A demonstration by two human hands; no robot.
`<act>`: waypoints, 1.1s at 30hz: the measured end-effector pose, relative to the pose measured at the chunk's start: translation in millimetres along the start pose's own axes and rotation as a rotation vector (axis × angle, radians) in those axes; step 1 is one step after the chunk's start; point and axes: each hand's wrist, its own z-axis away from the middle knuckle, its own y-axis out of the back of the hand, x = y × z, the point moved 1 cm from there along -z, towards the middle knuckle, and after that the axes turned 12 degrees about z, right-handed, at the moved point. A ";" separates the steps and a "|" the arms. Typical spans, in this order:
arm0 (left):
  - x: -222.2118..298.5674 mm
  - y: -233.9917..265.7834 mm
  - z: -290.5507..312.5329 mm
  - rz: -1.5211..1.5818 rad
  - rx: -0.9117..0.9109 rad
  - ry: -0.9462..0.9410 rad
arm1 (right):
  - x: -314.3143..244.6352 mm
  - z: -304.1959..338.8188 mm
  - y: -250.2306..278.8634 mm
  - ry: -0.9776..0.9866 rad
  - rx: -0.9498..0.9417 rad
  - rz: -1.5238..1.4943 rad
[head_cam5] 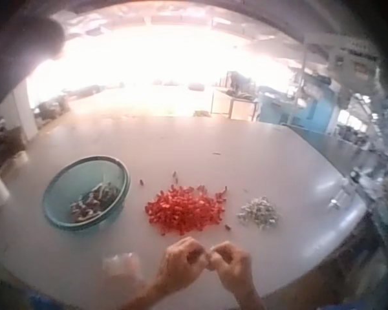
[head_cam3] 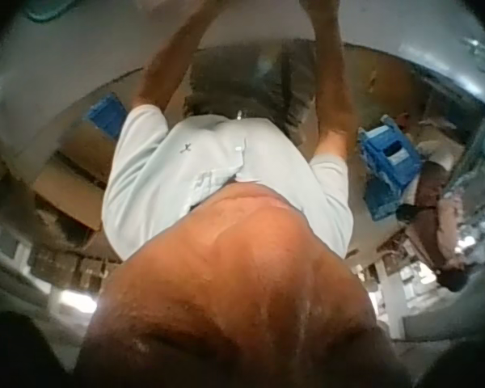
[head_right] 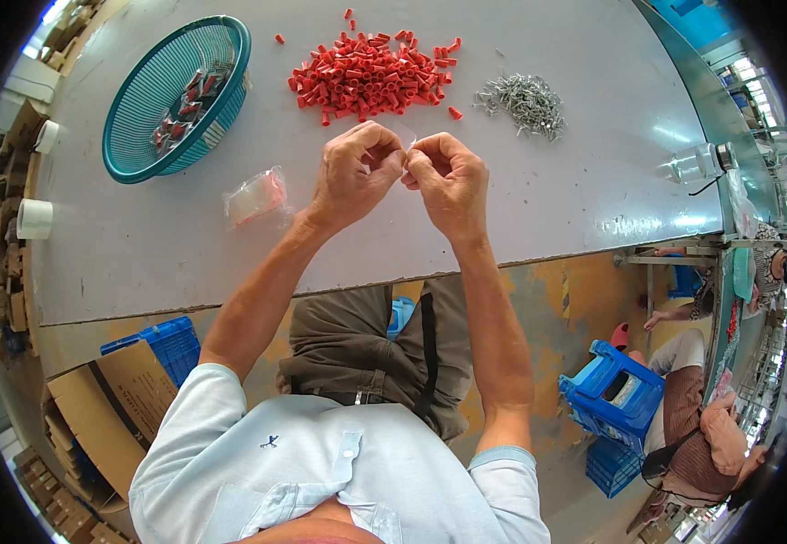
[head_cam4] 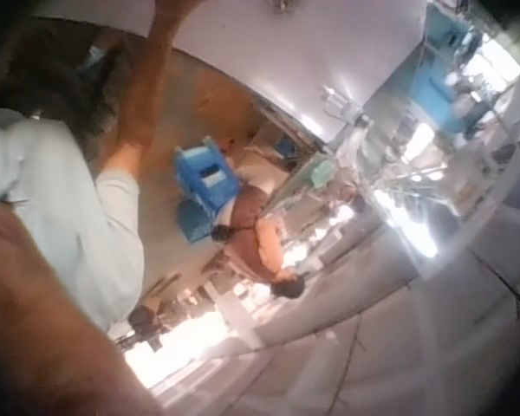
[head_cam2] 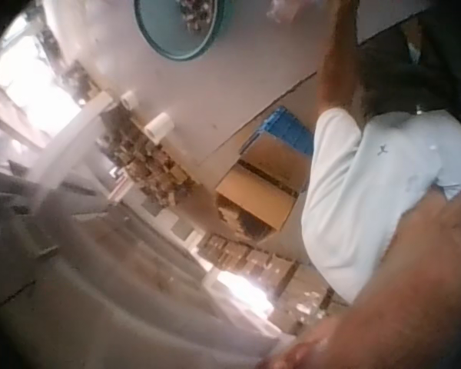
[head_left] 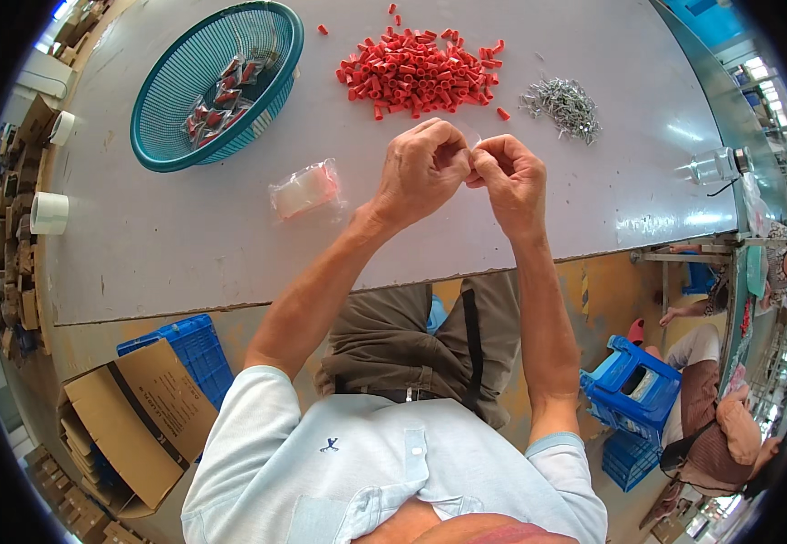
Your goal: The person packs hardware parts by placing screws and plastic anchors into small plastic bags and sealing the bags by hand.
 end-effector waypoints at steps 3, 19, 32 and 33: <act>0.4 -2.9 0.8 -0.130 0.043 -0.106 | -0.9 0.4 -2.5 0.059 0.106 0.256; -4.5 -8.8 -1.4 0.382 0.062 0.354 | -5.0 11.6 -7.8 0.176 0.205 0.330; -22.6 -16.1 1.3 0.184 0.057 0.248 | 44.6 -63.0 107.8 0.297 0.142 0.949; -23.6 -15.4 2.1 0.157 0.052 0.222 | 48.4 -73.8 108.5 0.300 0.135 0.949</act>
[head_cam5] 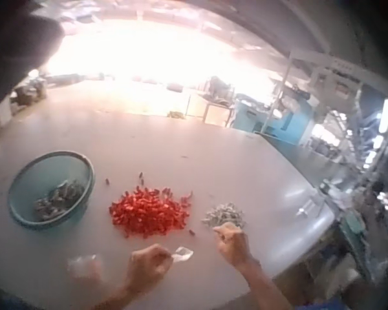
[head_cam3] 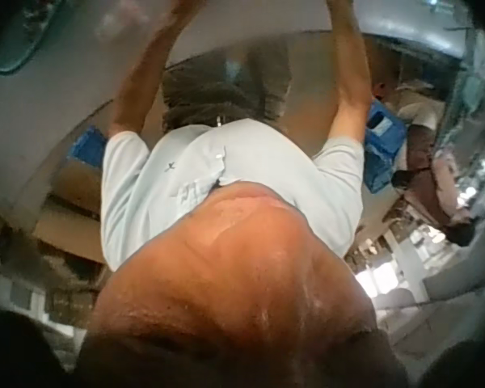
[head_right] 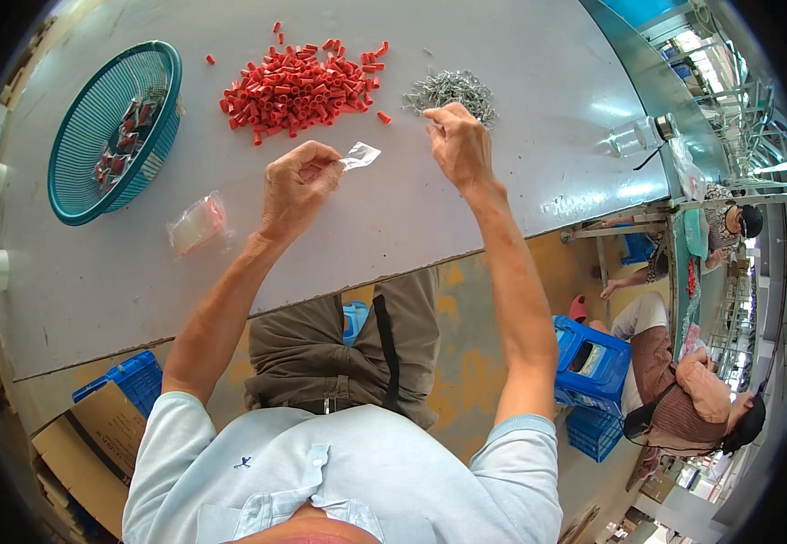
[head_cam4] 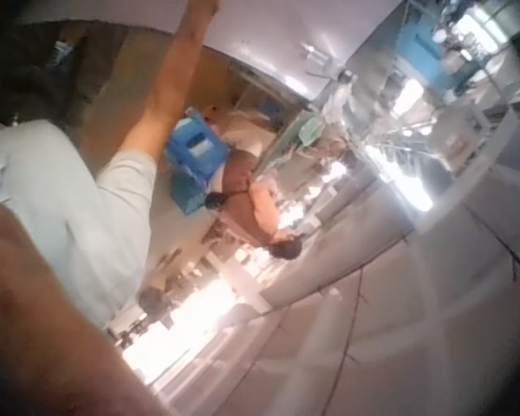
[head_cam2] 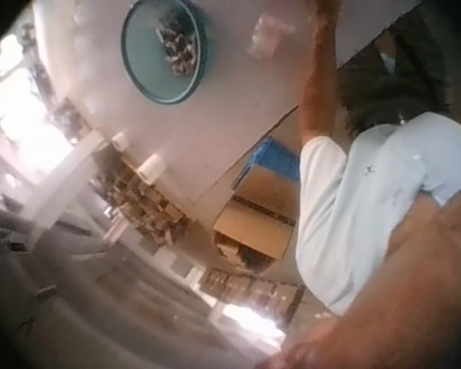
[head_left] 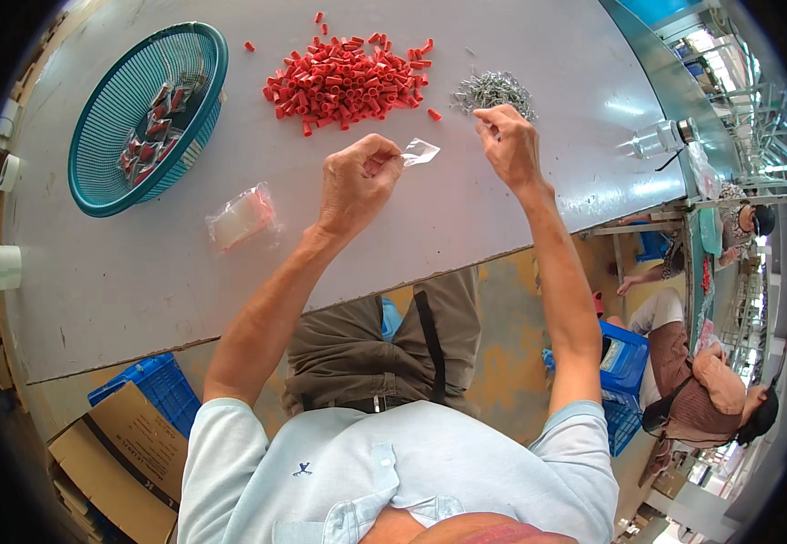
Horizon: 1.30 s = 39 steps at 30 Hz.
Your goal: The person packs hardware parts by placing screws and plastic anchors into small plastic bags and sealing the bags by hand.
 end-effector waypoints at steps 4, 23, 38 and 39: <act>0.4 -1.1 0.3 -0.019 -0.001 -0.013 | 12.8 -24.1 -14.0 0.127 -0.078 0.112; 3.1 -0.5 -0.7 -0.029 -0.023 0.014 | -6.1 -43.8 -4.6 0.338 -0.453 0.284; 3.4 9.9 -5.2 -0.096 0.069 -0.033 | -15.9 -20.9 -10.9 0.256 -0.255 0.073; 3.2 10.6 -5.8 -0.120 0.072 -0.035 | -21.3 -14.5 -10.3 0.262 -0.258 0.072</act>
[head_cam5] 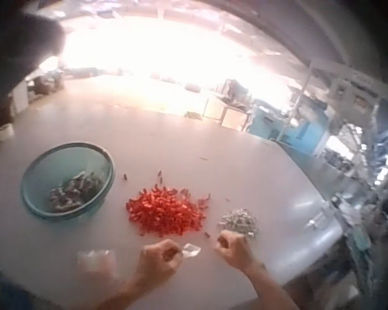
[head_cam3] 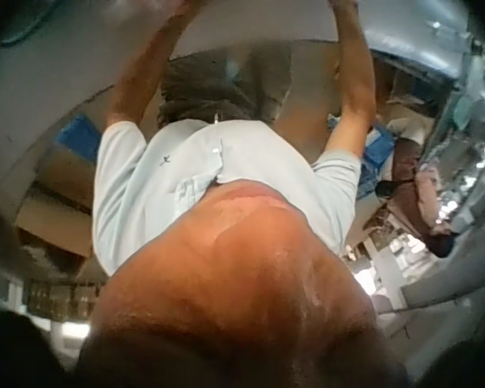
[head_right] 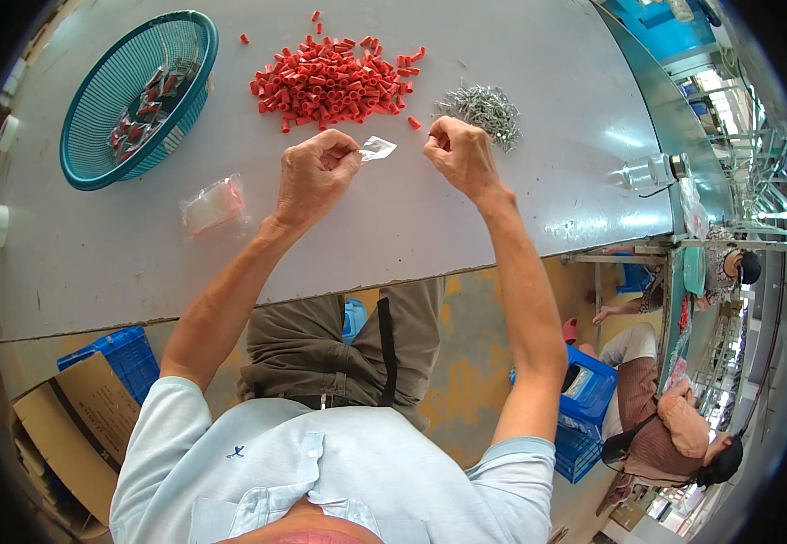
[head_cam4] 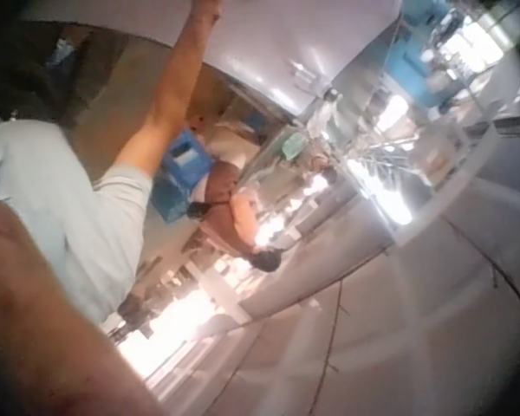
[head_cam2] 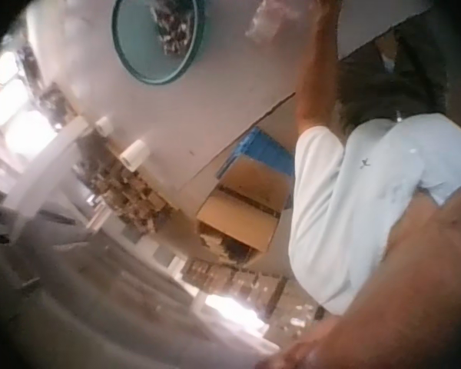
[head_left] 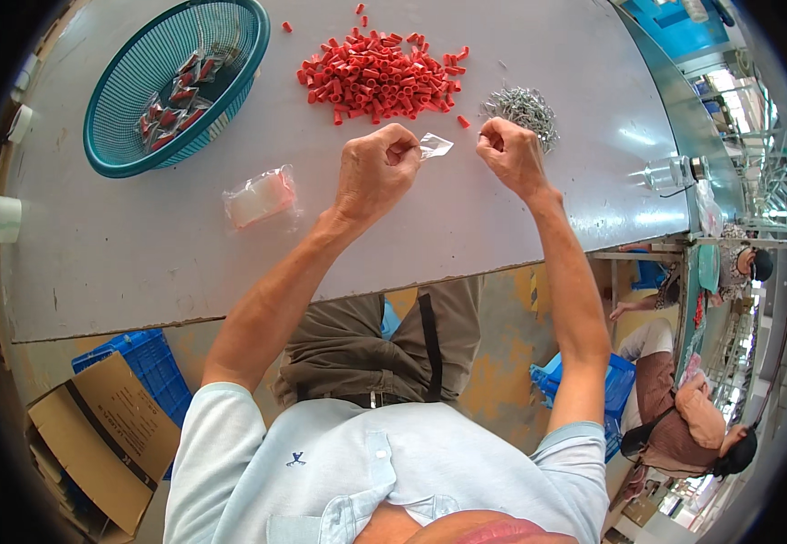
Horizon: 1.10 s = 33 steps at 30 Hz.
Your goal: The person packs hardware parts by placing screws and plastic anchors into small plastic bags and sealing the bags by hand.
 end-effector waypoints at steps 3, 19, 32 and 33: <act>-2.7 0.5 -1.6 -0.027 0.011 -0.024 | -10.3 9.3 -7.5 -0.273 -0.044 -0.410; 1.6 2.8 -2.2 -0.040 0.087 -0.040 | -103.6 26.8 -18.4 -0.440 0.106 -1.224; 2.9 3.3 -0.4 -0.026 0.013 0.000 | -110.7 24.0 -29.8 -0.596 0.163 -1.225; 2.5 2.9 -0.5 -0.039 0.009 0.018 | -110.0 24.5 -32.1 -0.597 0.163 -1.225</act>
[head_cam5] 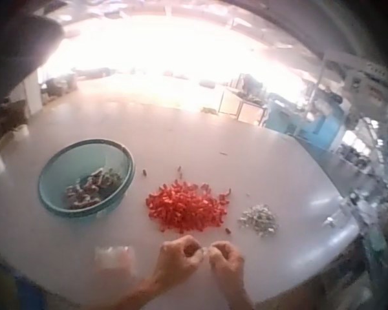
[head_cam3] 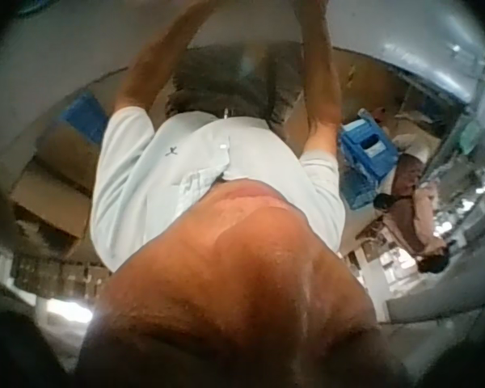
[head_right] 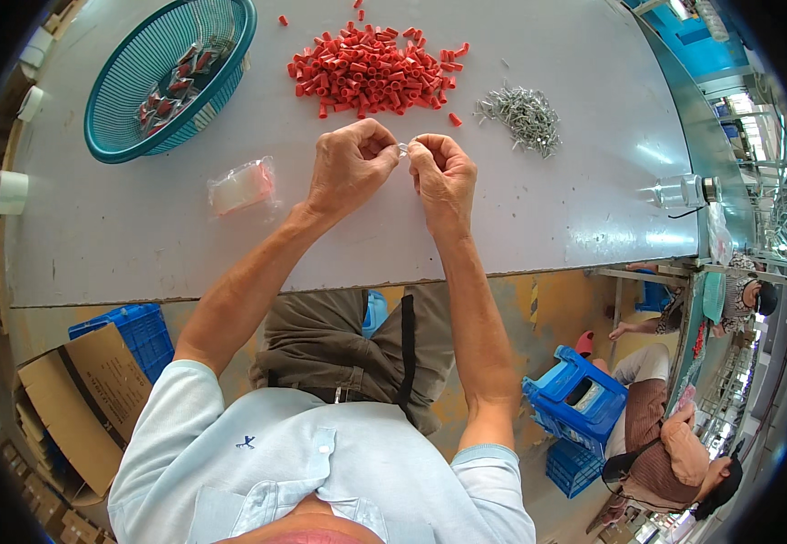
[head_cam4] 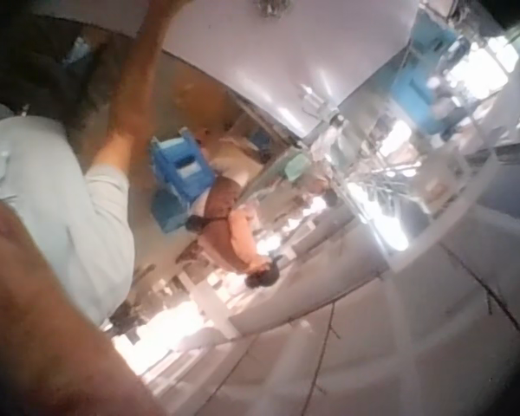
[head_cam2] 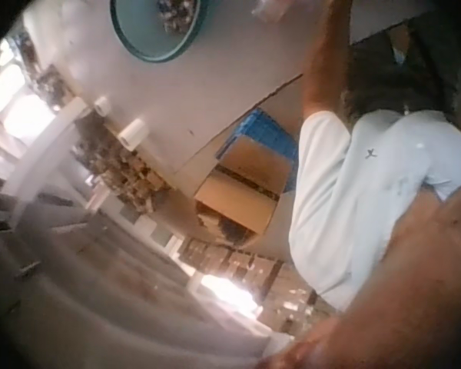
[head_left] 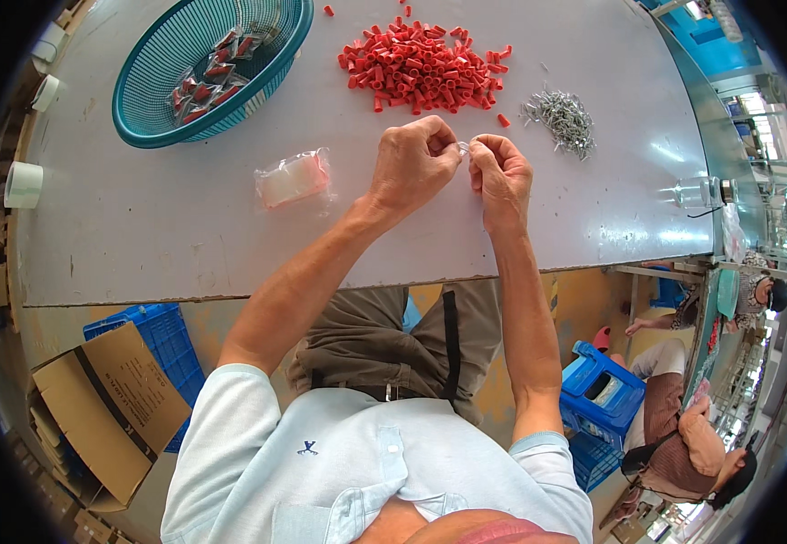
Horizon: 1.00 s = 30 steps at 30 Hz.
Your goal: The person packs hardware parts by placing screws and plastic anchors into small plastic bags and sealing the bags by hand.
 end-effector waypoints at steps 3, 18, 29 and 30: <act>-0.1 0.2 -1.1 -0.003 -0.006 0.036 | 4.4 -1.1 -0.1 0.029 0.009 -0.040; -0.5 10.1 -6.9 0.348 -0.132 0.340 | 8.5 -0.8 9.8 0.315 -0.085 0.185; 3.4 6.9 -6.7 0.290 -0.103 0.313 | -10.0 15.1 15.1 0.183 -0.095 0.189; 4.6 5.2 -6.9 0.275 -0.098 0.300 | -10.4 14.9 14.8 0.184 -0.090 0.191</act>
